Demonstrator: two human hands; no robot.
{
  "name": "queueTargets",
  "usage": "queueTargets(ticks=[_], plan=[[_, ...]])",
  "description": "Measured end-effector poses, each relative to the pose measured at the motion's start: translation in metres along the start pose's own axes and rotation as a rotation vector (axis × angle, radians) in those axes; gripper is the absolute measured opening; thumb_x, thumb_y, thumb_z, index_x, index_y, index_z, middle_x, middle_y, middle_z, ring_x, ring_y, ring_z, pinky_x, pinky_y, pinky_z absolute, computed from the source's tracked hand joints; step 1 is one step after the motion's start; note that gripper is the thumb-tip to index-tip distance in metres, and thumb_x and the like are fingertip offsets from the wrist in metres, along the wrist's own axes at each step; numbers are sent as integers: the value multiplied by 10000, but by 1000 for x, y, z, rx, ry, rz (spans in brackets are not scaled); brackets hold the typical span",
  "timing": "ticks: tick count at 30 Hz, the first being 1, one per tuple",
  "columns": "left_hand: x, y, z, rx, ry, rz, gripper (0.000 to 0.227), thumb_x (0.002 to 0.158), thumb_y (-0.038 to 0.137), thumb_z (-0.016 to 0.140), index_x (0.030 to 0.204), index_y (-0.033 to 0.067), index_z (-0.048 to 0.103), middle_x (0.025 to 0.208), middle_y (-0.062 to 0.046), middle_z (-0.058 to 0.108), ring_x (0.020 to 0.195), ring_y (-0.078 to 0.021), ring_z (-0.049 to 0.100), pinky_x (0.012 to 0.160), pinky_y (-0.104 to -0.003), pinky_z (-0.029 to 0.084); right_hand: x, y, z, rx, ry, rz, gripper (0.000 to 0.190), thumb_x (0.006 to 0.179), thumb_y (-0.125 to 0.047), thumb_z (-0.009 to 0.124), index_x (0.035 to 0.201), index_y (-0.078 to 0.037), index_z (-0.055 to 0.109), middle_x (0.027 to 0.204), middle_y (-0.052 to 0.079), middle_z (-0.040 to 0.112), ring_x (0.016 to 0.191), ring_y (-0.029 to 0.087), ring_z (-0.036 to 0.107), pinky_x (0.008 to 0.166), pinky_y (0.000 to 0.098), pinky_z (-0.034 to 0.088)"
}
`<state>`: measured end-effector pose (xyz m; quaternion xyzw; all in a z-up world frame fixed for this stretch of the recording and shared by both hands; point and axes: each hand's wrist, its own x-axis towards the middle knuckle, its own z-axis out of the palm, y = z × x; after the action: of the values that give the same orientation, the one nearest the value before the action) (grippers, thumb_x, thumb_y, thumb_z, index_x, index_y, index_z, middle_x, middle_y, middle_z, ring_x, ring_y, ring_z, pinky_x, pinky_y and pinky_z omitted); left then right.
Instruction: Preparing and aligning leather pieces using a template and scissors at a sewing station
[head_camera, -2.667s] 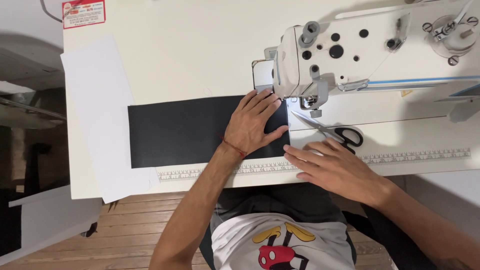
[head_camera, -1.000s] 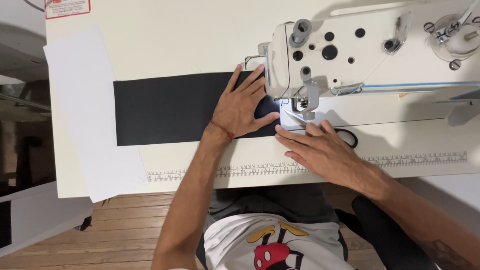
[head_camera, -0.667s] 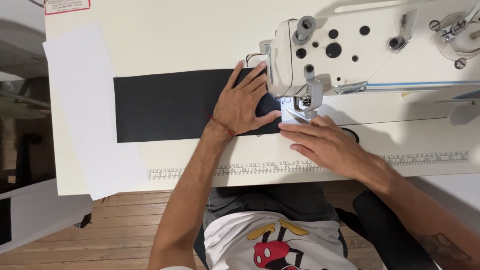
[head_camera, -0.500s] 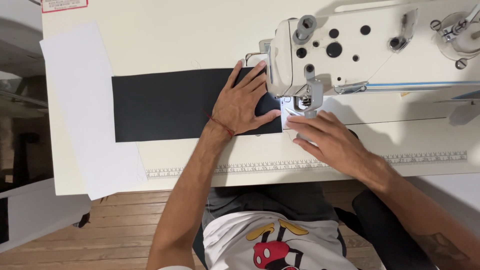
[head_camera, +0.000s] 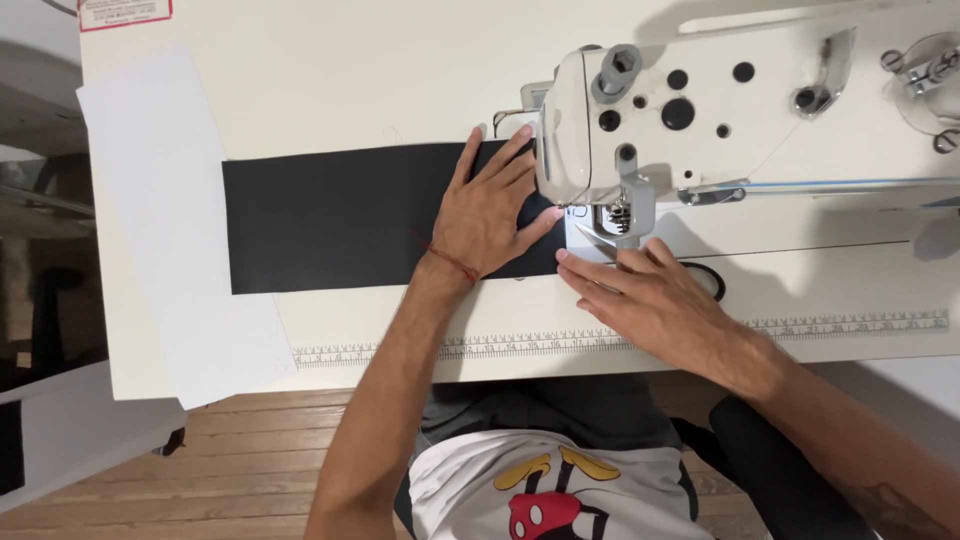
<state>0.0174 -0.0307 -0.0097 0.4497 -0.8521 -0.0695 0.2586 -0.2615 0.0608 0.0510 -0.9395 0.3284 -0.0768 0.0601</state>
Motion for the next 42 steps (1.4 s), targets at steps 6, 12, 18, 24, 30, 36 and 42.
queueTargets(ticks=[6, 12, 18, 24, 30, 36, 42], plan=[[1, -1, 2, -19, 0, -67, 560, 1064, 572, 800, 1382, 112, 838, 1592, -3, 759, 1713, -199, 438, 1486, -633, 76, 4, 0, 0, -20, -67, 24, 458, 1222, -432, 540, 1558, -187, 730, 1738, -28, 643, 922, 245, 641, 883, 440, 468], [11, -7, -13, 25, -47, 54, 657, 1126, 526, 717, 1594, 65, 726, 1748, -50, 641, 1743, -300, 346, 1432, -733, 111, 5, 4, 10, -267, -49, -5, 575, 1109, -490, 742, 1611, -211, 713, 1769, -161, 587, 956, 180, 669, 836, 400, 502], [20, -10, -15, 15, -54, 81, 746, 1087, 579, 781, 1634, 78, 702, 1744, -50, 635, 1746, -312, 326, 1417, -764, 99, 10, 8, 8, -228, -158, 84, 655, 1120, -528, 676, 1698, -228, 608, 1825, -200, 499, 742, 225, 750, 885, 556, 598], [20, -16, -10, 92, -30, 114, 853, 1088, 756, 779, 1558, 44, 767, 1776, -82, 614, 1755, -306, 315, 1427, -758, 90, 17, 10, 7, -103, -205, 148, 669, 1123, -482, 671, 1728, -210, 580, 1851, -223, 449, 659, 222, 819, 981, 729, 587], [27, -26, -12, 127, -60, 158, 1071, 1072, 839, 721, 1642, -67, 687, 1834, -88, 547, 1772, -306, 285, 1429, -752, 62, 21, 14, 9, -178, -251, 148, 708, 1153, -557, 560, 1780, -235, 492, 1926, -228, 311, 425, 242, 780, 1116, 761, 480], [22, -18, -31, -70, -48, 273, 687, 1198, 545, 599, 1485, -61, 747, 1626, -191, 695, 1727, -333, 389, 1453, -664, 133, 24, 22, 5, -218, -131, 122, 693, 1157, -516, 605, 1765, -193, 519, 1809, -184, 544, 480, 248, 797, 1165, 634, 419], [17, -29, -26, -55, -89, 274, 745, 1186, 626, 662, 1583, -1, 728, 1733, -160, 654, 1746, -320, 347, 1446, -671, 121, 37, 16, -1, -169, -319, 193, 759, 1164, -531, 570, 1834, -238, 370, 1024, -110, 702, 628, 224, 765, 1293, 708, 367]])
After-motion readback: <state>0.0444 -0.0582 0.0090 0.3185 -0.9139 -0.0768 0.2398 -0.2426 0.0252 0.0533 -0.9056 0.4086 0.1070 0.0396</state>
